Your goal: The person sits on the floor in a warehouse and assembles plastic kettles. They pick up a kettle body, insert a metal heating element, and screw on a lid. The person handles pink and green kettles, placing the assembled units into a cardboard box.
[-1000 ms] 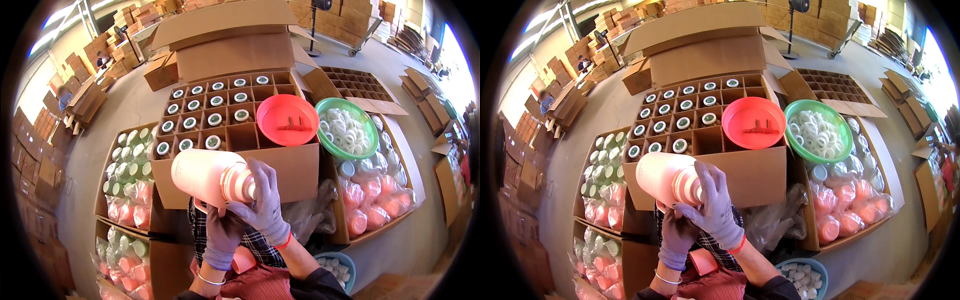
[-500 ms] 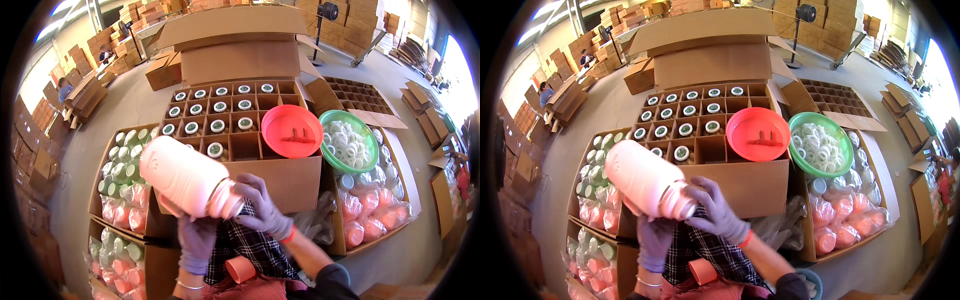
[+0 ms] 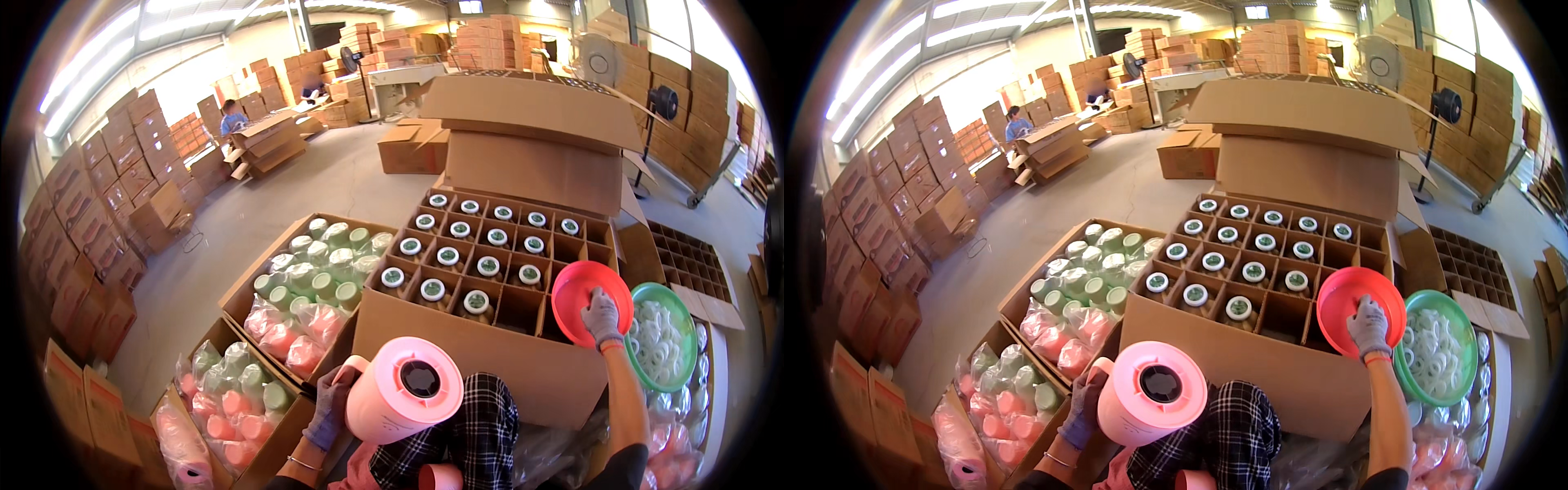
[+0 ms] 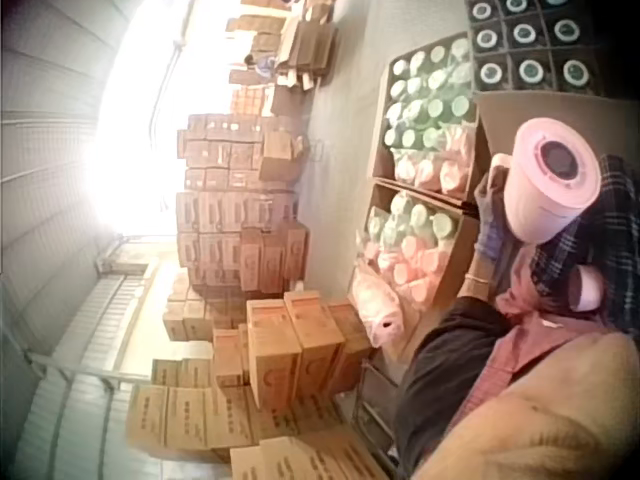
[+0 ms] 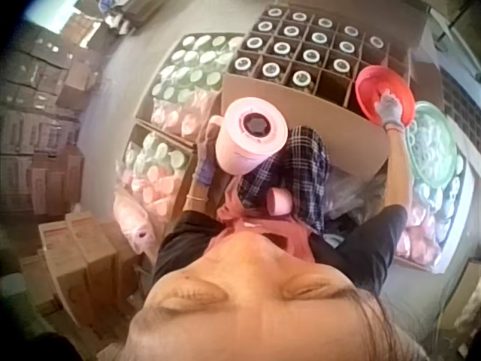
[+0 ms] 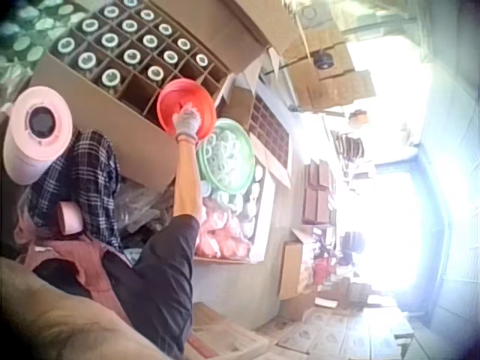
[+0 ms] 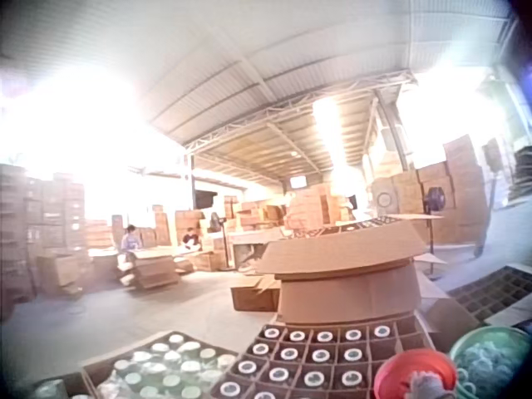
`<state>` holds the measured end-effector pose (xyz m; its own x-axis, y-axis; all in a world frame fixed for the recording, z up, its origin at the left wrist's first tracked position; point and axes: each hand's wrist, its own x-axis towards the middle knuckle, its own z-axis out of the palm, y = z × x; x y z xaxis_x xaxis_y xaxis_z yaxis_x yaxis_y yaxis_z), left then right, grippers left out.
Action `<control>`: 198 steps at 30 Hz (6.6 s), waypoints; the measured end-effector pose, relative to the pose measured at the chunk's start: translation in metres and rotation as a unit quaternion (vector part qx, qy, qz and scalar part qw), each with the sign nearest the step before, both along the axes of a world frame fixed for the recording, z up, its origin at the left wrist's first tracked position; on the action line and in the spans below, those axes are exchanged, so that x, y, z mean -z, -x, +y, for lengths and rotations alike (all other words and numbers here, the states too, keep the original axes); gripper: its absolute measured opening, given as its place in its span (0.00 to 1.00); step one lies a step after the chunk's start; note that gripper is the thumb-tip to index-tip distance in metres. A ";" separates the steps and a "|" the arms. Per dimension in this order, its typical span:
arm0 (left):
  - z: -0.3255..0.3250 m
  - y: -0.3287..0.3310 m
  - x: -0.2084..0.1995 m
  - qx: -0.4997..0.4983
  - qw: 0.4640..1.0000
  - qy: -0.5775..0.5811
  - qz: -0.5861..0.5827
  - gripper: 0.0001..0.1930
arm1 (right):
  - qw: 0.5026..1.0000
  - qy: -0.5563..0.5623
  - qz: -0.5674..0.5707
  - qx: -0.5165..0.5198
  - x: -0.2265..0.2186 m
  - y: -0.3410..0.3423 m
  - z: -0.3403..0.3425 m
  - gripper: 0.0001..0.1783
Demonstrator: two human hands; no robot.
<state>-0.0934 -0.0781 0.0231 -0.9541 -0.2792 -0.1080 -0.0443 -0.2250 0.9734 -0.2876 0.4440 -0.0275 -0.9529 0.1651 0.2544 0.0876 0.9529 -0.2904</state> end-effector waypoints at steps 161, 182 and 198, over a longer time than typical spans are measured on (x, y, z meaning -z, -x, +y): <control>0.109 0.087 0.009 0.371 0.746 0.514 0.207 0.32 | 0.918 0.366 -0.019 -0.152 0.002 -0.122 -0.188 0.63; 0.000 0.003 0.043 0.461 0.873 -0.050 -0.151 0.15 | 0.951 0.238 0.185 -0.073 -0.005 -0.209 -0.193 0.32; -0.062 -0.135 0.016 0.655 0.723 0.052 -0.214 0.14 | 0.888 0.127 -0.084 -0.434 -0.024 -0.395 -0.200 0.13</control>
<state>0.0417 -0.1398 0.0067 -0.2934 0.8056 -0.5147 -0.4546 0.3560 0.8164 0.1074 0.2439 -0.0038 -0.7698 -0.6189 0.1562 -0.5859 0.5879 -0.5578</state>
